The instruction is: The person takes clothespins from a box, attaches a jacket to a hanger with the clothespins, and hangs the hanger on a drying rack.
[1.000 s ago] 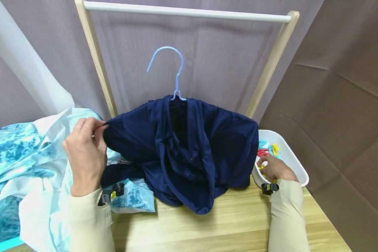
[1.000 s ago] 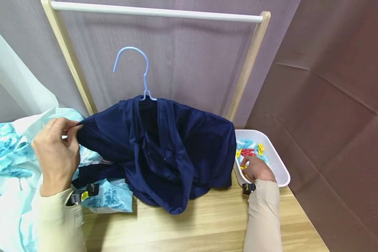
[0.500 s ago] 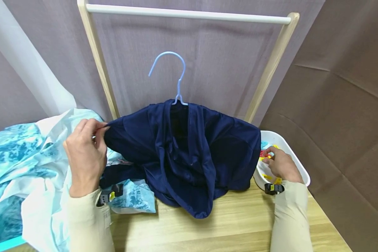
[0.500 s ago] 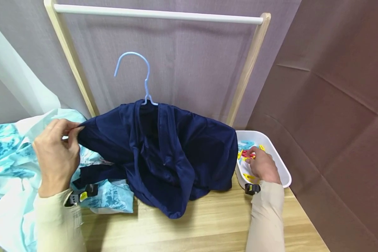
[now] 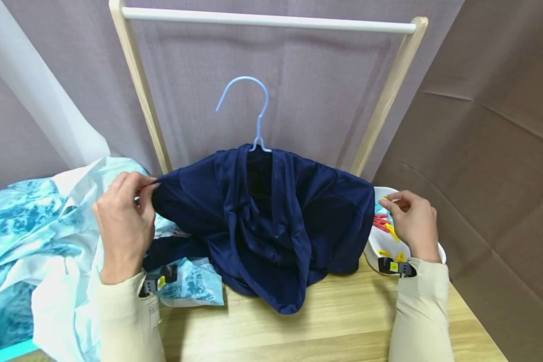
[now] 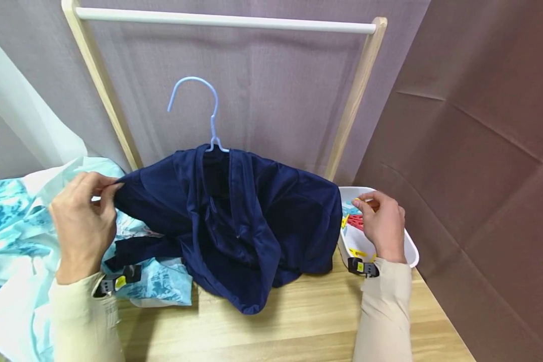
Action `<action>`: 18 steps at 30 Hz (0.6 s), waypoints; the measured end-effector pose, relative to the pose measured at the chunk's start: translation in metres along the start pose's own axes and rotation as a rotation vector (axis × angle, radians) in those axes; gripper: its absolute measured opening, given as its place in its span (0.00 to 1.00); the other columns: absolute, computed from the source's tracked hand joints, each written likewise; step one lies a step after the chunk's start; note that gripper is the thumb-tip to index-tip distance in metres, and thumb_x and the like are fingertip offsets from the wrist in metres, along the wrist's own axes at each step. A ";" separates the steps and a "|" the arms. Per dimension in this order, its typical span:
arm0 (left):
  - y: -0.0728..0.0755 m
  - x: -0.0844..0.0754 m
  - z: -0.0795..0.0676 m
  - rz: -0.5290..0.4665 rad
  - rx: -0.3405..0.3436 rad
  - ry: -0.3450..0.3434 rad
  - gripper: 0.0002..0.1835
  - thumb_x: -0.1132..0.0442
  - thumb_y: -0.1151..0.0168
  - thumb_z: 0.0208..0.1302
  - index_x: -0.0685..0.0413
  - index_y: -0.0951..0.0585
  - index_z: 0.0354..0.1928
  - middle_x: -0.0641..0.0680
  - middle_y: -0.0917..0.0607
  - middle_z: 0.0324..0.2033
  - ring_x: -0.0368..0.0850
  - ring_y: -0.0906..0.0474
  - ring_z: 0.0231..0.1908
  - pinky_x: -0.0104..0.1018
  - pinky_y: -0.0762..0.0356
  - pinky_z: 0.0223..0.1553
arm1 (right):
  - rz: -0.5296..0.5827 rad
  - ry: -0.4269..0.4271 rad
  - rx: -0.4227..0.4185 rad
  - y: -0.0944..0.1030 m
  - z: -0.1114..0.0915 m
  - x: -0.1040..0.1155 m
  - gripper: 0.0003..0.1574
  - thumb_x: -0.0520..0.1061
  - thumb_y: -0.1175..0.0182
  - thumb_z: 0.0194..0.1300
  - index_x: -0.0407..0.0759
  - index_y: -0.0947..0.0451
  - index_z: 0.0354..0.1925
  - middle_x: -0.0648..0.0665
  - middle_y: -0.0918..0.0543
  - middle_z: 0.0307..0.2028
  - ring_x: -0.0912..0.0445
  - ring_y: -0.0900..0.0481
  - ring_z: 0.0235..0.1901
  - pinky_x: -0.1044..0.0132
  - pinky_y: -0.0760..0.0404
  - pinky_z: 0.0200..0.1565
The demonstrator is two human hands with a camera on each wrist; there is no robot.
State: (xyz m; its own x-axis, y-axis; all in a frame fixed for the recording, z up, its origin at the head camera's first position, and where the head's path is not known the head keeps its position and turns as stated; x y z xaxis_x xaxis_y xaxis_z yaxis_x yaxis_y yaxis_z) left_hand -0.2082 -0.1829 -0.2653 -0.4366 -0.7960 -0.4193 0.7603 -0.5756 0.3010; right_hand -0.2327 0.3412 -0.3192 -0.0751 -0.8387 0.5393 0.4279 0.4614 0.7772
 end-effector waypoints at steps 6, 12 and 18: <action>0.000 0.000 0.000 -0.006 0.001 0.002 0.07 0.67 0.35 0.69 0.62 0.15 0.32 0.60 0.13 0.31 0.58 0.18 0.27 0.43 0.33 0.32 | 0.093 0.150 -0.207 0.023 -0.006 0.038 0.24 0.45 0.39 0.73 0.41 0.22 0.65 0.34 0.17 0.49 0.43 0.22 0.48 0.63 0.32 0.47; 0.000 0.000 0.001 -0.002 0.018 -0.009 0.06 0.67 0.35 0.69 0.62 0.15 0.32 0.59 0.13 0.32 0.58 0.16 0.27 0.46 0.31 0.32 | 0.295 0.235 -0.416 0.040 -0.020 0.075 0.18 0.41 0.33 0.67 0.43 0.15 0.55 0.43 0.15 0.43 0.71 0.27 0.42 0.74 0.34 0.49; -0.001 0.000 0.001 -0.015 0.018 -0.013 0.05 0.68 0.35 0.68 0.61 0.15 0.32 0.59 0.13 0.31 0.58 0.17 0.26 0.48 0.31 0.31 | 0.607 0.357 -0.511 0.046 -0.030 0.099 0.16 0.32 0.35 0.66 0.32 0.18 0.52 0.45 0.11 0.43 0.66 0.15 0.43 0.76 0.22 0.53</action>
State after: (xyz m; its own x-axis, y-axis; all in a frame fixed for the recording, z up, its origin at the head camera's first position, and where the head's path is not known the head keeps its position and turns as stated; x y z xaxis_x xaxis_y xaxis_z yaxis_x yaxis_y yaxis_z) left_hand -0.2094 -0.1826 -0.2647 -0.4542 -0.7895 -0.4128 0.7450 -0.5907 0.3100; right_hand -0.1933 0.2707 -0.2398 0.5476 -0.5701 0.6125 0.6609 0.7436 0.1012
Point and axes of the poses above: each hand's wrist, its own z-axis towards the middle knuckle, its own y-axis out of the back of the hand, x = y × z, the point moved 6 cm from there along z, towards the middle knuckle
